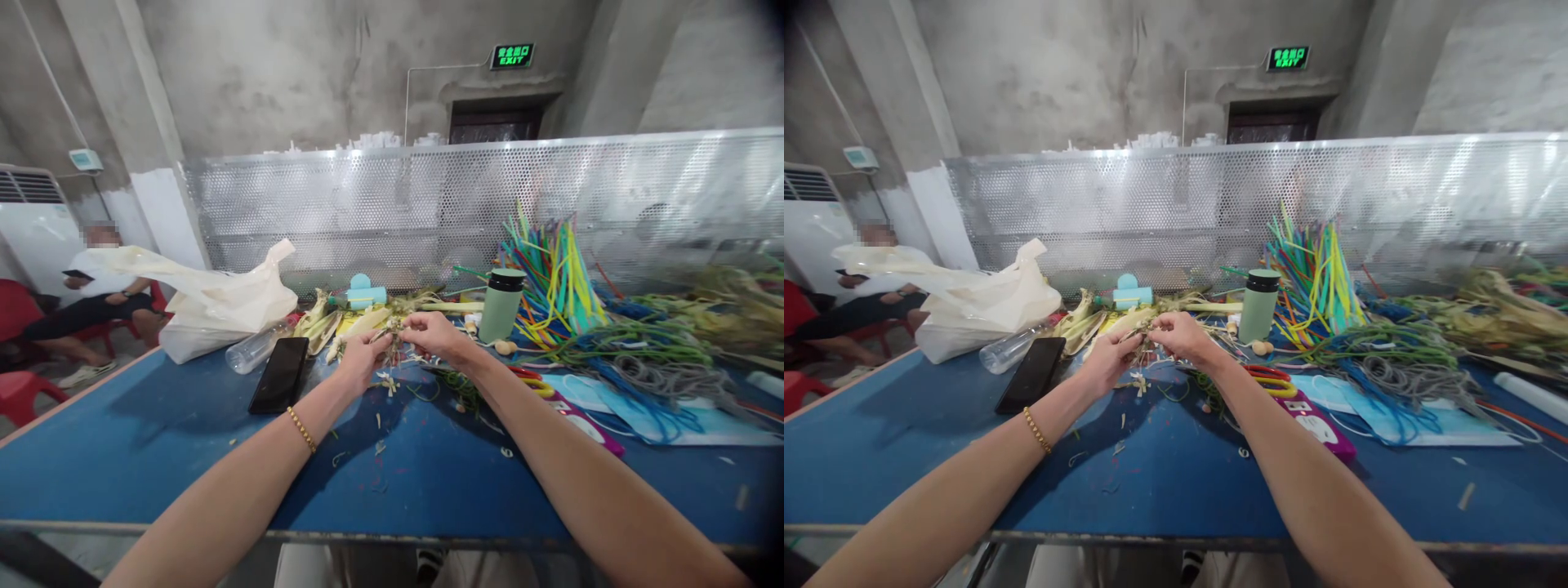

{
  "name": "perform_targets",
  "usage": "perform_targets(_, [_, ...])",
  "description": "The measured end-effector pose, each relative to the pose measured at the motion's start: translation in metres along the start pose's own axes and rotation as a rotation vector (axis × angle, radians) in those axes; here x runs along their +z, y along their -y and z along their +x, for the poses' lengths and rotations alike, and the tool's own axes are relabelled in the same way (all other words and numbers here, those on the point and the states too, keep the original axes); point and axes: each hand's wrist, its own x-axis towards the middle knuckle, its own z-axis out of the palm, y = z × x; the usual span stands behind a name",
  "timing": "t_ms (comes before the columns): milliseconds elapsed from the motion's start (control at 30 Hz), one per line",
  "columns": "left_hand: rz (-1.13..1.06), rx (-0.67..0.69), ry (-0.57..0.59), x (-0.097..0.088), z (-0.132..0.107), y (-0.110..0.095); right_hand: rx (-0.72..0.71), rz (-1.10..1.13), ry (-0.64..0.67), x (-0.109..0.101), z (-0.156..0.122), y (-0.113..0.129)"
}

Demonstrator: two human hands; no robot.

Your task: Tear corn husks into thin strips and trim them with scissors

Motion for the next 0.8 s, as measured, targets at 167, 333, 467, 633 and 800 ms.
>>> perform_targets(167, [0.039,-0.024,-0.028,0.001,0.0,-0.002,-0.005,-0.086,-0.022,0.002,-0.004,0.007])
perform_targets(333, [-0.047,0.024,-0.218,-0.005,0.006,-0.018,0.002,0.071,-0.198,-0.011,0.002,0.006])
perform_targets(467, [-0.114,0.086,-0.365,-0.015,0.012,-0.029,-0.002,0.042,-0.483,-0.034,0.009,-0.006])
perform_targets(633, [-0.107,0.153,-0.404,-0.026,0.02,-0.033,0.08,-0.41,-0.406,-0.047,0.012,-0.018])
perform_targets(800, [-0.105,0.239,-0.448,-0.037,0.027,-0.037,0.158,-1.01,0.043,-0.025,0.012,-0.028])
